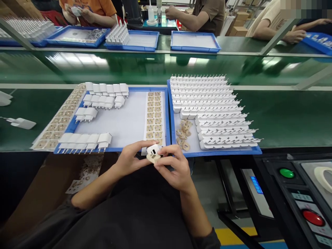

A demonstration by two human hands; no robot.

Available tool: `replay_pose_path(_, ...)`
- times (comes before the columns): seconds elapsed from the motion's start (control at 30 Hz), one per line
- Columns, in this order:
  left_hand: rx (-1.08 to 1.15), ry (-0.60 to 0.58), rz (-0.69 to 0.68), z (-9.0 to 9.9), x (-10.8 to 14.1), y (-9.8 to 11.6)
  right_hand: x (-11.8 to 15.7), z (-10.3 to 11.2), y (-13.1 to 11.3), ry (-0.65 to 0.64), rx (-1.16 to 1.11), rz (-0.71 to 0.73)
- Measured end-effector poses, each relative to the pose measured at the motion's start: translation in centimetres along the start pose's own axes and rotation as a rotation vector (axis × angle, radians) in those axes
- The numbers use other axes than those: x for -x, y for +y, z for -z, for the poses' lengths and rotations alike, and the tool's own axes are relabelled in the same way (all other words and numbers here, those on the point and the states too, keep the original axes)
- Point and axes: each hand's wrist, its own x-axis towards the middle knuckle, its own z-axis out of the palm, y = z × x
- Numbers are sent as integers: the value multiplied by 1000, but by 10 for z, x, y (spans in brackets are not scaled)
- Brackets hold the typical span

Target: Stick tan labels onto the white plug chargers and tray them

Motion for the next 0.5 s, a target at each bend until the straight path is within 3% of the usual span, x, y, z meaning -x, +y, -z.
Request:
replay_pose_path(0.03, 5, -11, 38, 1, 0, 0, 0, 5, 3, 2, -38, 11)
replay_pose_path(0.1, 7, -34, 96, 5, 0, 1, -1, 16, 13, 153, -54, -39)
replay_pose_path(0.17, 8, -42, 138, 10, 0, 4, -4, 28, 28, 360, 107, -138)
replay_pose_path(0.2, -4, -40, 153, 14, 0, 6, -6, 34, 36, 390, 254, -187)
replay_pose_path(0.27, -85, -30, 173, 25, -2, 9, -10, 41, 52, 280, 554, -222)
replay_pose_path(0.33, -258, -13, 191, 43, -6, 8, -13, 43, 65, 277, 704, -176)
replay_pose_path(0.43, -583, -22, 312, 84, -22, -6, -13, 39, 76, 288, 738, -109)
replay_pose_path(0.5, -785, -97, 499, 117, -37, -25, -11, 36, 78, 276, 732, -93)
